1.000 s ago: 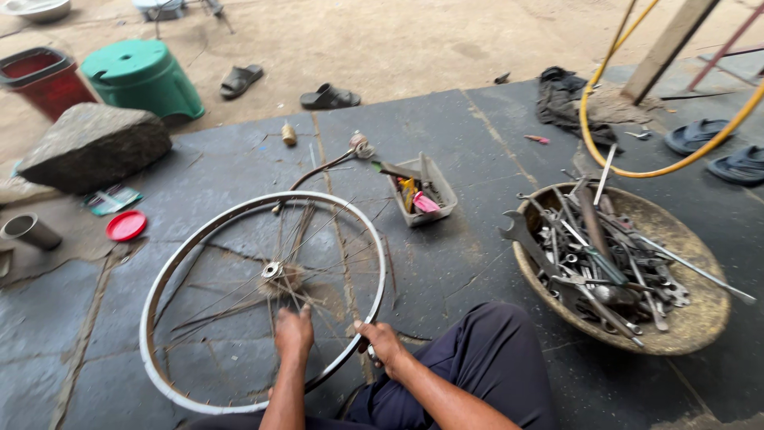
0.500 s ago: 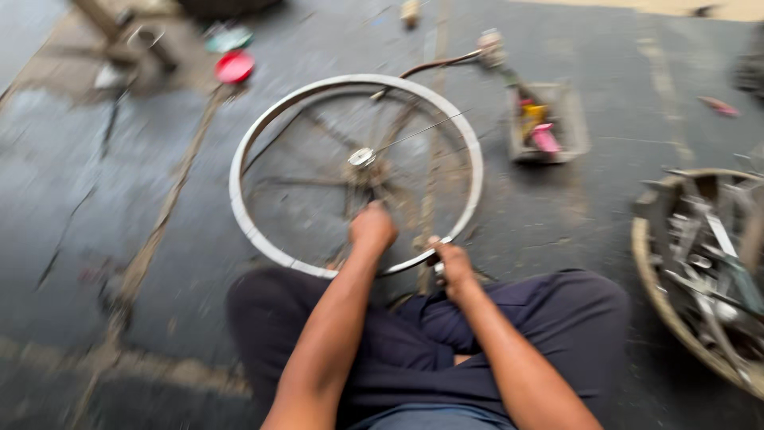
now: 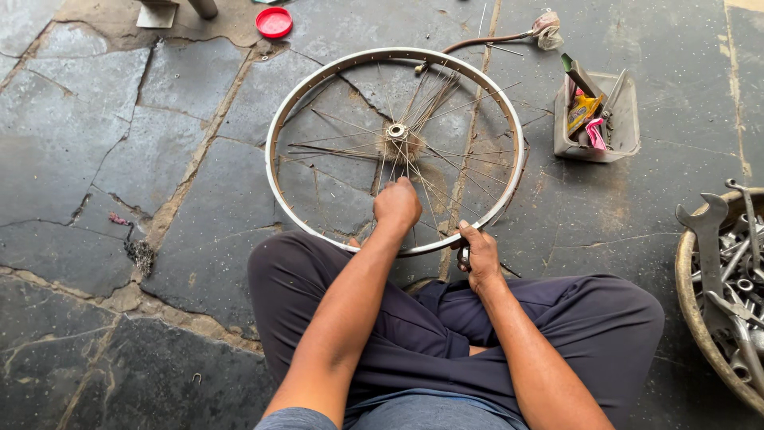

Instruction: The person sits on the ground lacing a bicycle wheel, threading spokes through the hub and hooking each spoke end into the rim holes, working around the rim one spoke at a time by hand.

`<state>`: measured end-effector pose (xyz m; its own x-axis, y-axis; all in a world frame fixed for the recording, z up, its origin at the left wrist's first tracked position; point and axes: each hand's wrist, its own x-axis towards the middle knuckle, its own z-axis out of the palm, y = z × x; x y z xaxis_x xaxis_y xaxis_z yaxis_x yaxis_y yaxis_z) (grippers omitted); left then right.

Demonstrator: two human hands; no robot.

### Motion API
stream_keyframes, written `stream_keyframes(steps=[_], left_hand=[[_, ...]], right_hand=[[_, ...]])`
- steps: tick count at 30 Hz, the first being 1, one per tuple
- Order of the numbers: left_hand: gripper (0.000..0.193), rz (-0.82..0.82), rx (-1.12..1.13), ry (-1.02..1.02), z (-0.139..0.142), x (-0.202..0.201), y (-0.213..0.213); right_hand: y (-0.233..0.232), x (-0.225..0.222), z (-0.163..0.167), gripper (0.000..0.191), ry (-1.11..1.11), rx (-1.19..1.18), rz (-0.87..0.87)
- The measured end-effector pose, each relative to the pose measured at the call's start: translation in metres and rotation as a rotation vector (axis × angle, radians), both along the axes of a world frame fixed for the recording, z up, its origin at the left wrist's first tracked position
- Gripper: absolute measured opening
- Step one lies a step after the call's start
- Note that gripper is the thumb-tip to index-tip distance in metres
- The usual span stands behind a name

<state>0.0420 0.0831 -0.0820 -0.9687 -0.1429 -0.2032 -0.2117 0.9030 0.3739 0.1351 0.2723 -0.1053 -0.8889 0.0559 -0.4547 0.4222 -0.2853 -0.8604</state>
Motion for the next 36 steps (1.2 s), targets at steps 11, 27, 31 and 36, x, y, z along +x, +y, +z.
stream_keyframes(steps=[11,27,31,36], left_hand=[[0.084,-0.123,-0.213,-0.169,0.005,-0.006,0.008],[0.025,-0.029,-0.128,0.171,-0.010,-0.012,0.001],[0.019,-0.022,-0.129,0.239,-0.013,-0.012,0.000],[0.011,-0.010,-0.155,0.304,-0.017,-0.013,0.000]], right_hand=[[0.001,-0.005,-0.004,0.035,-0.097,-0.016,-0.001],[0.000,-0.005,-0.005,0.045,0.055,-0.165,0.042],[-0.001,-0.006,-0.002,0.045,0.018,-0.111,0.047],[-0.003,-0.008,0.004,0.046,0.009,-0.054,0.070]])
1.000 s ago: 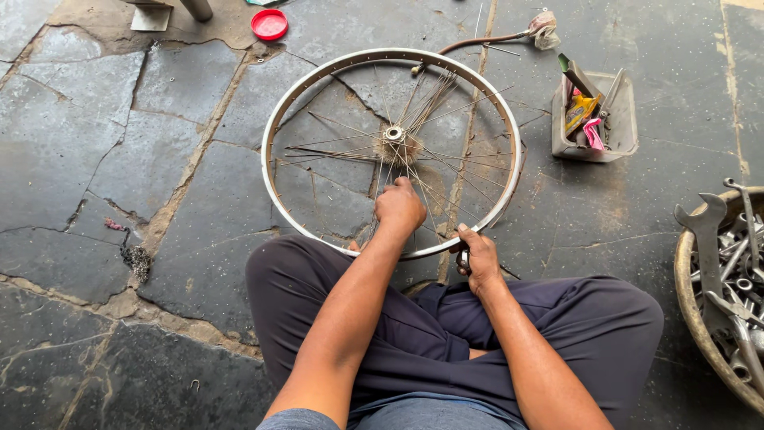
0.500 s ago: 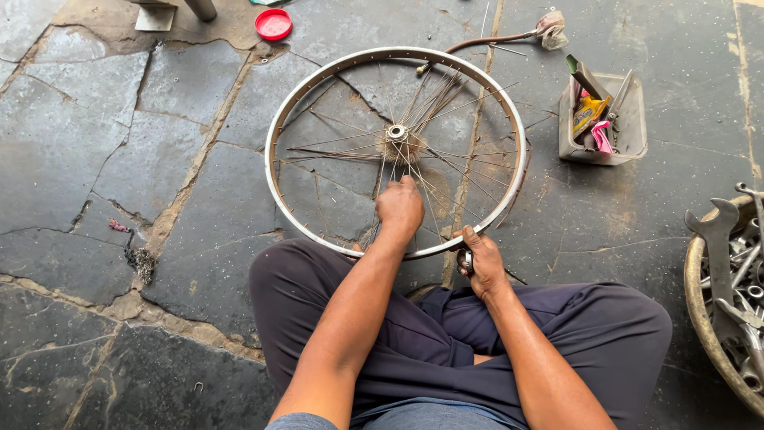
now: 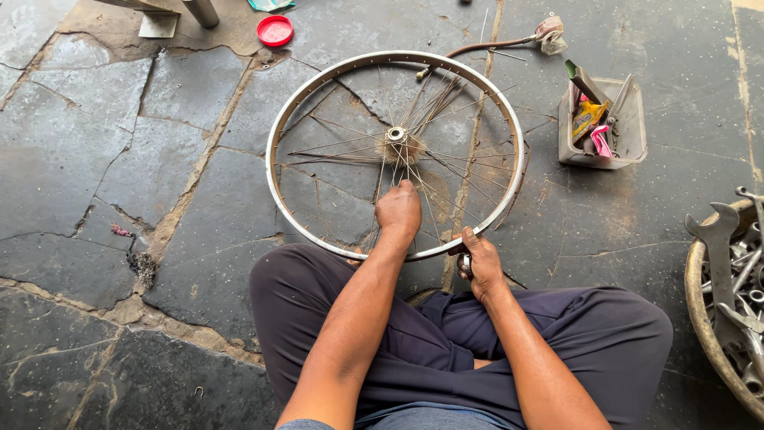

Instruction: The person sits on the ground lacing a bicycle wheel, threading spokes through the hub and hooking each spoke end into the rim holes, working around the rim one spoke at a time by hand.

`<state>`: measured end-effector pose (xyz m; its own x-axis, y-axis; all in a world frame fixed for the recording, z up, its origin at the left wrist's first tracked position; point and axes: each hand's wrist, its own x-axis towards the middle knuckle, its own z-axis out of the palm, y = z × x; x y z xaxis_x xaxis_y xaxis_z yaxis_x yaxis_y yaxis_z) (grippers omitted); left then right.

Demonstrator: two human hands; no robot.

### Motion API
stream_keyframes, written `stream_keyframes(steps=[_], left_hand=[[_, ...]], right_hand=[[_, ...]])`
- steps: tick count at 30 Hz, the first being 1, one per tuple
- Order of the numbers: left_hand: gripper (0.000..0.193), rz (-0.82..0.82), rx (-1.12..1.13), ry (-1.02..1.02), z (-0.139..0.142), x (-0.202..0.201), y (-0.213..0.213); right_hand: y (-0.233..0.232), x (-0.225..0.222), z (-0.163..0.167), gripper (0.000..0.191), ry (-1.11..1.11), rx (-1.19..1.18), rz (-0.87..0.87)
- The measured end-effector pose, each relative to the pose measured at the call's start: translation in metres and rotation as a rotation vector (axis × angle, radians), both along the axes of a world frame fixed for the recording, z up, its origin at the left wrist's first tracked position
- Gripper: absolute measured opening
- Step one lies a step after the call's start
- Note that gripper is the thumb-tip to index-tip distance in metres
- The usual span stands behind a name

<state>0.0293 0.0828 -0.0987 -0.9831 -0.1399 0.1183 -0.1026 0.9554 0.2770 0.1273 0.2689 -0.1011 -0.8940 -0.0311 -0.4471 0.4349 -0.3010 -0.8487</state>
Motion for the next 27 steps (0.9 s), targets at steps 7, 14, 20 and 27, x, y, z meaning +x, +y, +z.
stream_keyframes(steps=[7,14,20,27], left_hand=[[0.006,0.000,-0.168,0.056,0.005,-0.001,-0.003],[0.011,-0.019,-0.164,0.067,0.017,-0.004,-0.007],[0.023,-0.021,-0.127,-0.024,0.013,-0.012,-0.006],[0.031,0.018,-0.075,-0.204,0.018,-0.013,-0.006]], right_hand=[[-0.002,0.002,0.004,0.047,0.019,0.034,0.028],[-0.001,0.005,0.000,0.043,0.132,-0.051,0.048],[-0.001,0.003,0.003,0.044,0.095,-0.116,0.049],[-0.001,0.003,0.007,0.048,0.059,-0.154,0.102]])
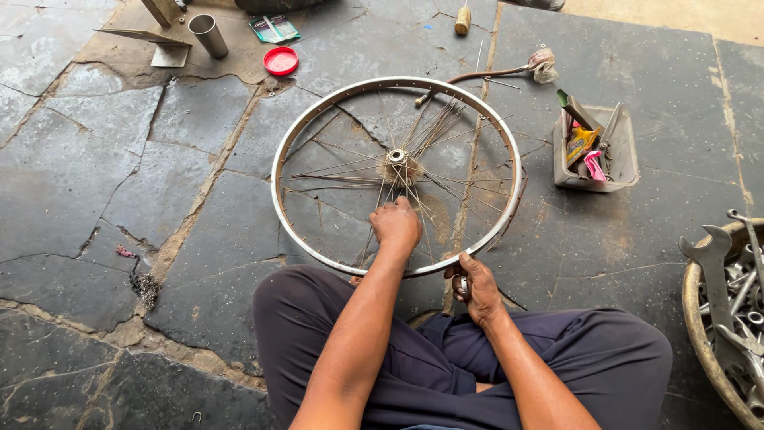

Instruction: The person sits on the ground lacing a bicycle wheel, threading spokes through the hub and hooking each spoke end into the rim holes, working around the rim one spoke at a time by hand.

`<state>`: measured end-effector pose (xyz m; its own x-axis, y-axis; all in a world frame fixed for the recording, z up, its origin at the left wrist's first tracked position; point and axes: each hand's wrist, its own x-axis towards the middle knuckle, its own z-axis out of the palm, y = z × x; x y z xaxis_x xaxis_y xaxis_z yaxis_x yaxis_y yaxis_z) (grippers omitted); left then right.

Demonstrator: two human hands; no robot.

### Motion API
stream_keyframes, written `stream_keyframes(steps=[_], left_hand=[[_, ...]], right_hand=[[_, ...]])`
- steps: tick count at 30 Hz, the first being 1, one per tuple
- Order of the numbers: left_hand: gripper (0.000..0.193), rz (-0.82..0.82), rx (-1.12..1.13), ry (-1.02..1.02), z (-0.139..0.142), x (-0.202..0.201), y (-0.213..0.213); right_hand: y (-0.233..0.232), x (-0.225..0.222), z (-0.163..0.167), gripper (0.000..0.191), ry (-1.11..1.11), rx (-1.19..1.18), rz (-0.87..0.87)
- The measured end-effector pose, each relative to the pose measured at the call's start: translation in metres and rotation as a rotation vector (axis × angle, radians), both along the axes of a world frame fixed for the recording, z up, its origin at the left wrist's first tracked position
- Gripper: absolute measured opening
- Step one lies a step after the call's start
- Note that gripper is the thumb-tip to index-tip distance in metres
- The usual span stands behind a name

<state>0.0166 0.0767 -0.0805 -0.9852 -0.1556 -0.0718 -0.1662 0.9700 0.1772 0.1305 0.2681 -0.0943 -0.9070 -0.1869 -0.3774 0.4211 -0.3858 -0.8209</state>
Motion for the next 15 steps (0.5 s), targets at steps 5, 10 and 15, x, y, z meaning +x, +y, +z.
stream_keyframes(steps=[5,10,15], left_hand=[[0.061,0.112,0.149,-0.268,0.016,-0.003,0.003],[0.059,0.106,0.185,-0.248,0.012,-0.001,-0.002],[0.036,0.134,0.225,-0.134,0.003,-0.002,-0.006]], right_hand=[[-0.002,0.001,-0.003,0.045,-0.012,0.035,0.009],[-0.004,0.003,-0.001,0.043,-0.040,0.078,-0.005],[-0.005,0.004,0.003,0.048,-0.033,0.092,0.005]])
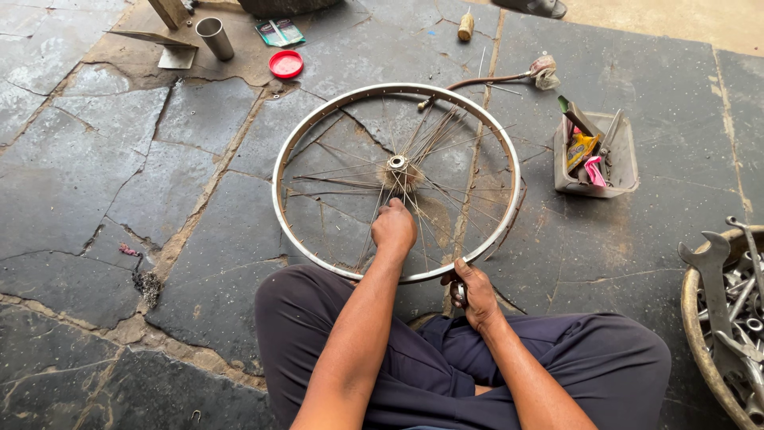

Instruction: The person sits on the ground lacing a bicycle wheel, threading spokes through the hub and hooking each spoke end into the rim holes, working around the rim one spoke at a time by hand.

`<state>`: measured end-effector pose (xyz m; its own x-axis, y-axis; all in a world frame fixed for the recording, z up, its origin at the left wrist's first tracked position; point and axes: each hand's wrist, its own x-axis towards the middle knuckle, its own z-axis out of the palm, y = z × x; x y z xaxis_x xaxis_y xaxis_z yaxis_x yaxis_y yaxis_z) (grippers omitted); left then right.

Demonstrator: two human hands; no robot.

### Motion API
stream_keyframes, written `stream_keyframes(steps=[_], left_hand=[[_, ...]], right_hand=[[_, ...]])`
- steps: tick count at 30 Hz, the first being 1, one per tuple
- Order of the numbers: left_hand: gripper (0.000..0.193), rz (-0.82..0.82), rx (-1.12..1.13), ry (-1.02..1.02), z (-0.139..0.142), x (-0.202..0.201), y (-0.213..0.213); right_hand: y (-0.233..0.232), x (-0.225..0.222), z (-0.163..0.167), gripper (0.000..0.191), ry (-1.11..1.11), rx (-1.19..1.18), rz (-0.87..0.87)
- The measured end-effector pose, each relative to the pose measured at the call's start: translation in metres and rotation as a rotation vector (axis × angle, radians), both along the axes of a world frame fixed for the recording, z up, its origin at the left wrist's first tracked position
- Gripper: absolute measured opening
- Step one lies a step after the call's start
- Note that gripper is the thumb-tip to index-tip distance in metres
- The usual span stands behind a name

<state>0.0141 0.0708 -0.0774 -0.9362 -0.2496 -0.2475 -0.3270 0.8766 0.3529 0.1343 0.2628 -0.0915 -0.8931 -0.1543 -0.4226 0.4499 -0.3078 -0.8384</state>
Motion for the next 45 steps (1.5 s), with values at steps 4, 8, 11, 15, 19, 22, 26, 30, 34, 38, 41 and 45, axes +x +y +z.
stream_keyframes(steps=[4,8,11,15,19,22,26,30,34,38,41,45], left_hand=[[0.036,-0.024,-0.066,0.011,-0.003,-0.003,0.003],[0.055,-0.084,-0.119,-0.088,-0.005,-0.005,0.004],[0.058,-0.140,-0.110,-0.164,-0.005,-0.004,0.001],[0.045,-0.170,-0.144,-0.185,-0.004,0.000,-0.003],[0.033,-0.095,0.016,0.061,0.001,0.003,-0.009],[0.037,-0.130,0.040,0.084,0.008,0.005,-0.005],[0.041,-0.175,0.051,0.069,0.023,0.009,-0.005],[0.040,-0.203,0.059,0.044,0.028,0.010,-0.008],[0.028,-0.240,0.017,0.049,0.018,0.012,0.002],[0.026,-0.368,-0.004,0.161,0.000,0.024,0.016],[0.025,-0.349,0.017,0.191,-0.005,0.024,0.018],[0.032,-0.359,-0.001,0.154,-0.002,0.021,0.017]], right_hand=[[0.000,0.000,0.000,0.047,-0.008,0.005,0.007],[0.000,-0.001,-0.001,0.048,-0.002,-0.005,0.016],[0.001,-0.002,-0.002,0.046,-0.004,-0.006,0.005],[0.001,-0.003,-0.002,0.048,0.008,-0.014,0.000],[0.004,-0.006,-0.001,0.049,-0.023,-0.045,-0.048],[0.009,-0.010,0.000,0.047,-0.034,-0.096,-0.028],[0.016,-0.013,0.000,0.050,-0.070,-0.116,0.036],[0.018,-0.014,-0.002,0.053,-0.080,-0.131,0.090],[0.016,-0.016,-0.007,0.057,-0.083,-0.078,0.131],[0.015,-0.013,-0.013,0.058,-0.079,-0.080,0.117],[0.016,-0.013,-0.016,0.057,-0.061,-0.096,0.071],[0.016,-0.014,-0.018,0.054,-0.095,-0.089,0.037]])
